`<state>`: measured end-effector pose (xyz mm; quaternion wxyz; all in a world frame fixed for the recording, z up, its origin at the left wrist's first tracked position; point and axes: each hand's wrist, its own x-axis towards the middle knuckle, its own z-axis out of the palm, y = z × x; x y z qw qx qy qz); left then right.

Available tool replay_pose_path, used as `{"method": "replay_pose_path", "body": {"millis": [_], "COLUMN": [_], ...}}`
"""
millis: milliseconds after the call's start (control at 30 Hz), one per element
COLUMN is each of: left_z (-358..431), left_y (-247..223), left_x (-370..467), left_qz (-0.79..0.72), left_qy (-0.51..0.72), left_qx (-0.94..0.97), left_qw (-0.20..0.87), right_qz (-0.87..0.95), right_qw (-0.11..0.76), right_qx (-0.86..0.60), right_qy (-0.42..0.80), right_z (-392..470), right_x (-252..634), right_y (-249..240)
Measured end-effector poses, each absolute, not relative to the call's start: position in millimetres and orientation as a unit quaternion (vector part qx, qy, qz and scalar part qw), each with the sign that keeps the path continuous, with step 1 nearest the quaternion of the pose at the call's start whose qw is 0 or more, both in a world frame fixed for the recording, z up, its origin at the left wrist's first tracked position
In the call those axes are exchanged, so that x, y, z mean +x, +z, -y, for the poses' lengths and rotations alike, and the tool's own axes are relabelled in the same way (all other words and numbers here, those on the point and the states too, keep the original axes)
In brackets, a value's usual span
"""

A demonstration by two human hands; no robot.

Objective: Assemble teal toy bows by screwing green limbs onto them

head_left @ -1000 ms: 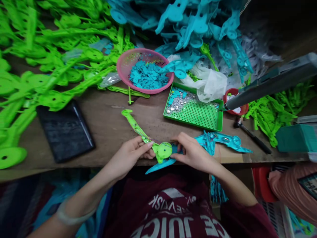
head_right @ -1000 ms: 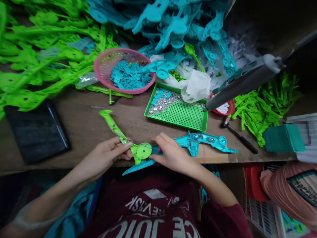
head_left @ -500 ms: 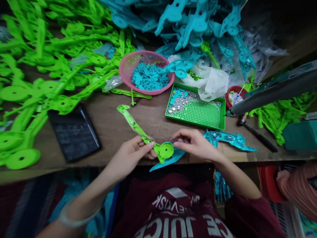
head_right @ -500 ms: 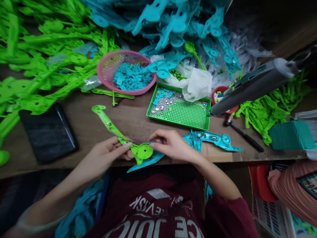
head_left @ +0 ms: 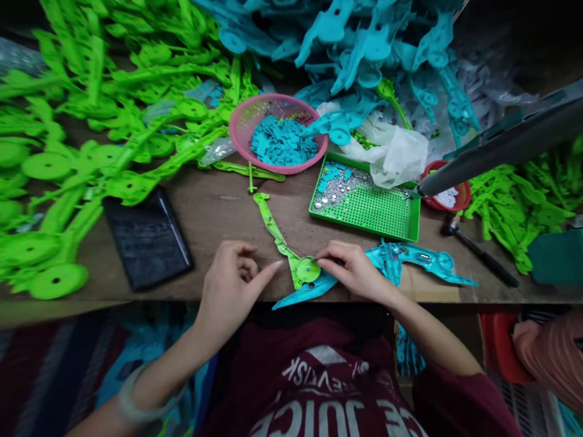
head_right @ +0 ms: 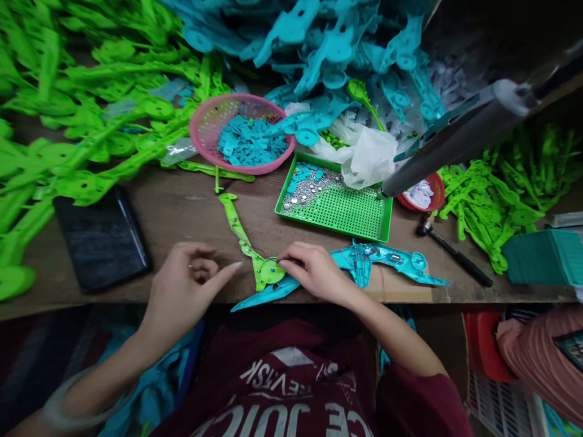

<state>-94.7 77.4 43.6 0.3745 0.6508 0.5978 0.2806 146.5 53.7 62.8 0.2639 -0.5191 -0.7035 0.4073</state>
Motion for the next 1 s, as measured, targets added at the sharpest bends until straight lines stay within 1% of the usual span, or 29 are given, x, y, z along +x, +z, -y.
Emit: {"method": "replay_pose_path", "body": {"millis": [33, 67, 100, 167, 233, 300, 367, 433, 533, 633, 733, 867, 933, 1000], "left_z": [-75.9, -75.5, -76.3, -80.7, -86.3, -90.1, -90.8, -89.5, -88.5, -91.5, -96.6, -101.0, -101.3, -100.4], "left_y": [42.4, 41.1, 39.4, 35.5, 30.9, 26.5, 23.4, 22.4, 23.7, 24.3, 21.9, 17.9, 16.6, 15.5], "left_x": [-96.1, -96.9, -97.1, -96.8, -97.2, -98.9, -101.3, -102.8, -102.1, -98.5, -94.8, -93.4, -94.8, -97.7], "left_qz": [-0.571, -0.530, -0.481, -0.398, -0.356, -0.343, -0.338, -0.332, -0.331, -0.337, -0.328, -0.286, -0.271, -0.254], "left_qy": [0.304, 0.311, 0.305, 0.270, 0.244, 0.239, 0.249, 0.253, 0.243, 0.237, 0.242, 0.267, 0.282, 0.293], "left_qx": [0.693, 0.734, 0.769, 0.813, 0.827, 0.829, 0.831, 0.838, 0.845, 0.850, 0.867, 0.894, 0.900, 0.909], "left_qw": [0.317, 0.290, 0.291, 0.329, 0.360, 0.370, 0.363, 0.353, 0.342, 0.328, 0.285, 0.219, 0.192, 0.155], "right_qz": [0.723, 0.750, 0.780, 0.838, 0.874, 0.887, 0.882, 0.866, 0.838, 0.826, 0.807, 0.771, 0.776, 0.790], "right_qw": [0.255, 0.241, 0.221, 0.169, 0.116, 0.077, 0.061, 0.075, 0.121, 0.128, 0.129, 0.157, 0.141, 0.105], "right_qx": [-0.515, -0.507, -0.494, -0.462, -0.436, -0.430, -0.445, -0.477, -0.516, -0.524, -0.541, -0.561, -0.546, -0.546], "right_qy": [0.382, 0.350, 0.314, 0.237, 0.178, 0.153, 0.141, 0.130, 0.134, 0.162, 0.198, 0.258, 0.282, 0.259], "right_z": [-52.0, -50.1, -48.3, -44.8, -41.9, -39.5, -37.3, -35.1, -31.3, -26.7, -22.8, -20.4, -20.1, -20.4], "right_x": [143.8, 140.2, 135.9, 126.5, 119.1, 116.8, 120.2, 127.5, 138.3, 142.0, 137.3, 122.6, 116.0, 113.6], "right_y": [63.8, 65.1, 66.6, 69.9, 72.7, 74.0, 73.1, 70.5, 65.8, 64.7, 70.9, 89.2, 95.6, 95.1]}}
